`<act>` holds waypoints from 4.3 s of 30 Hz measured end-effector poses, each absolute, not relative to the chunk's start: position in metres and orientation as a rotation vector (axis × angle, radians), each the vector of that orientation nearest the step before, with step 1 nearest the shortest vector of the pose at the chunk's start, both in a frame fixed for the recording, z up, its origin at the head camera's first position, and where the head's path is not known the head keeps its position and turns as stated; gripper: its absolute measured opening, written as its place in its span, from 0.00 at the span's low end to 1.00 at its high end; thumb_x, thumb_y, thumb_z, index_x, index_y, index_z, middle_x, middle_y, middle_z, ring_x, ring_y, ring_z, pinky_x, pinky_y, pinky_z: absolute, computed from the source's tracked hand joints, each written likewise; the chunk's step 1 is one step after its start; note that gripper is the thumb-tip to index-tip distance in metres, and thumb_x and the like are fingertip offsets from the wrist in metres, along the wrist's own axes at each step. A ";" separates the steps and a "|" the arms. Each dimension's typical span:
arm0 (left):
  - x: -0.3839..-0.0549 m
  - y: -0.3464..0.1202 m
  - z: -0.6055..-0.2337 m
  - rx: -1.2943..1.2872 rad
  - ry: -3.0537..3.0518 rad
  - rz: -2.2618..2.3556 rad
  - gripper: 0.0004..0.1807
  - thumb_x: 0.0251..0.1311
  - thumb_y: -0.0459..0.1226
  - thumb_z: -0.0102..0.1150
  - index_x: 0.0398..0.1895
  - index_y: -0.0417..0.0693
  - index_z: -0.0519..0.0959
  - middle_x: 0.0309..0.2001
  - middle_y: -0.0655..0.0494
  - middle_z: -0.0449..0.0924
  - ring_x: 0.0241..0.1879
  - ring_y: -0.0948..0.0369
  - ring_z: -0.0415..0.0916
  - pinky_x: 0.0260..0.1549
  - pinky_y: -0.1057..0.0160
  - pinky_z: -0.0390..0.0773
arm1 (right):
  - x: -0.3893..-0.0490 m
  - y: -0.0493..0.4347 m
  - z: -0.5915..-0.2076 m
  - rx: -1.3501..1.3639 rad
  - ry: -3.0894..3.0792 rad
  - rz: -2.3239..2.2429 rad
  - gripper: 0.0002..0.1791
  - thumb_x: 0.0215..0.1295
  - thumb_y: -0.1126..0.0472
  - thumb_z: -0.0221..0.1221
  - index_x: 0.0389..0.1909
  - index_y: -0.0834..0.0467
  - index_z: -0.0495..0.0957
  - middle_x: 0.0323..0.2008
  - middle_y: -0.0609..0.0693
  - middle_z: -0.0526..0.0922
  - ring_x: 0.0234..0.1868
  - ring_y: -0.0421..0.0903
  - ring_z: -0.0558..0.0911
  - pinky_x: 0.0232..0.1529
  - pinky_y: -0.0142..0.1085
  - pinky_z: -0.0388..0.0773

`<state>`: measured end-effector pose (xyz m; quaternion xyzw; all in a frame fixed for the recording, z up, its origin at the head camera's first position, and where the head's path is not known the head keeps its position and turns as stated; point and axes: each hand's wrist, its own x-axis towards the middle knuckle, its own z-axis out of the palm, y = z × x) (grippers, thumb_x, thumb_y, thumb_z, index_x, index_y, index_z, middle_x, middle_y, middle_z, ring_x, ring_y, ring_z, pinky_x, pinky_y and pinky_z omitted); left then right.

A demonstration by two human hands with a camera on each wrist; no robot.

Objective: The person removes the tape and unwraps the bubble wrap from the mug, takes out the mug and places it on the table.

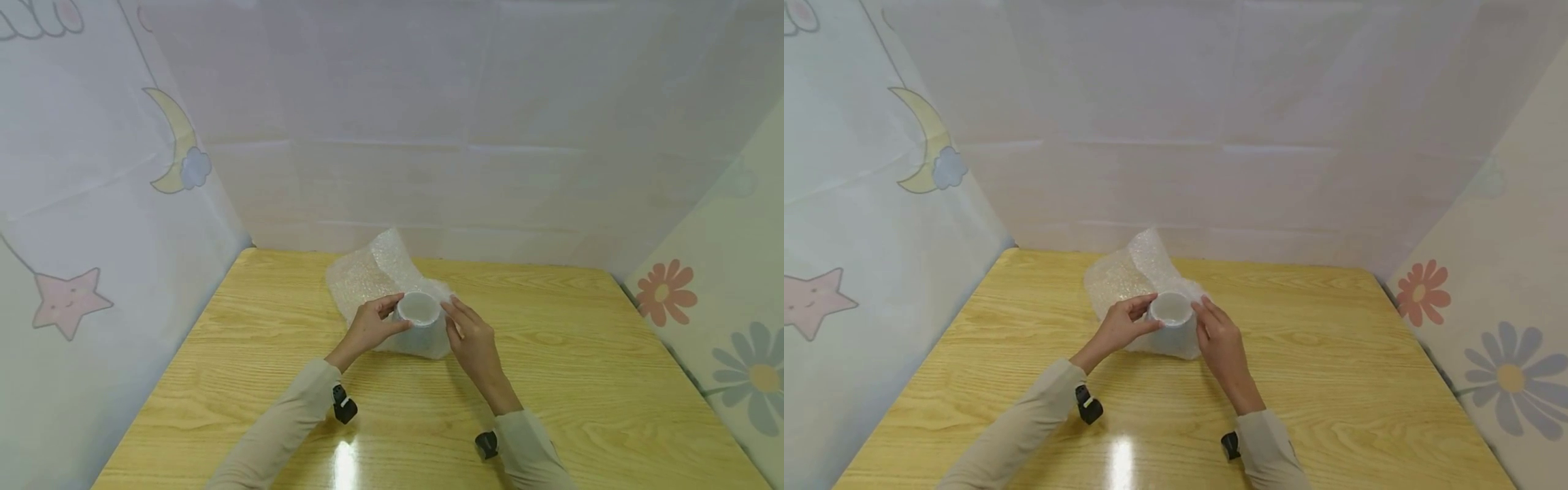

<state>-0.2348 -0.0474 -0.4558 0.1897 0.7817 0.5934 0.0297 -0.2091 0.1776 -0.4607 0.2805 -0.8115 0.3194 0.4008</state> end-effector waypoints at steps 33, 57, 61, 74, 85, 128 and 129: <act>-0.225 -0.047 -0.441 0.617 2.375 1.858 0.33 0.57 0.31 0.68 0.65 0.32 0.68 0.63 0.34 0.67 0.62 0.41 0.66 0.57 0.46 0.69 | -0.197 0.200 -0.457 0.333 -2.130 1.124 0.28 0.49 0.80 0.64 0.56 0.69 0.77 0.53 0.68 0.77 0.53 0.63 0.77 0.33 0.43 0.83; -0.236 -0.050 -0.456 0.571 2.404 1.832 0.33 0.55 0.38 0.71 0.66 0.42 0.72 0.64 0.43 0.69 0.62 0.49 0.69 0.56 0.55 0.73 | -0.194 0.226 -0.461 0.022 -2.231 1.383 0.33 0.52 0.75 0.69 0.62 0.66 0.73 0.64 0.66 0.68 0.54 0.68 0.75 0.37 0.22 0.76; -0.235 -0.050 -0.455 0.567 2.405 1.829 0.34 0.55 0.38 0.71 0.66 0.42 0.71 0.65 0.44 0.69 0.62 0.49 0.69 0.56 0.54 0.73 | -0.193 0.229 -0.461 -0.028 -2.245 1.441 0.33 0.53 0.74 0.69 0.63 0.65 0.72 0.65 0.64 0.68 0.55 0.68 0.74 0.37 0.18 0.75; -0.235 -0.049 -0.455 0.563 2.363 1.872 0.33 0.56 0.35 0.70 0.65 0.39 0.71 0.64 0.41 0.69 0.62 0.47 0.69 0.55 0.53 0.73 | -0.189 0.239 -0.468 -0.171 -2.303 1.530 0.36 0.54 0.69 0.70 0.66 0.61 0.70 0.67 0.60 0.66 0.56 0.62 0.74 0.32 0.18 0.75; -0.238 -0.050 -0.459 0.547 2.367 1.870 0.34 0.55 0.37 0.71 0.65 0.42 0.72 0.64 0.44 0.70 0.62 0.49 0.69 0.56 0.55 0.72 | -0.189 0.246 -0.475 -0.276 -2.390 1.463 0.35 0.56 0.63 0.71 0.66 0.59 0.71 0.67 0.58 0.67 0.56 0.61 0.75 0.31 0.21 0.73; -0.239 -0.058 -0.439 0.808 2.803 1.504 0.22 0.63 0.39 0.63 0.58 0.38 0.77 0.57 0.44 0.77 0.53 0.48 0.77 0.54 0.51 0.75 | -0.186 0.254 -0.462 -0.309 -2.238 1.358 0.24 0.60 0.58 0.68 0.56 0.64 0.77 0.64 0.66 0.57 0.65 0.67 0.56 0.61 0.66 0.51; -0.239 -0.059 -0.438 0.840 2.838 1.493 0.21 0.63 0.38 0.63 0.57 0.38 0.77 0.56 0.44 0.78 0.51 0.48 0.78 0.52 0.51 0.75 | -0.187 0.255 -0.461 -0.297 -2.220 1.335 0.23 0.60 0.59 0.68 0.55 0.64 0.78 0.64 0.65 0.58 0.65 0.66 0.56 0.61 0.66 0.48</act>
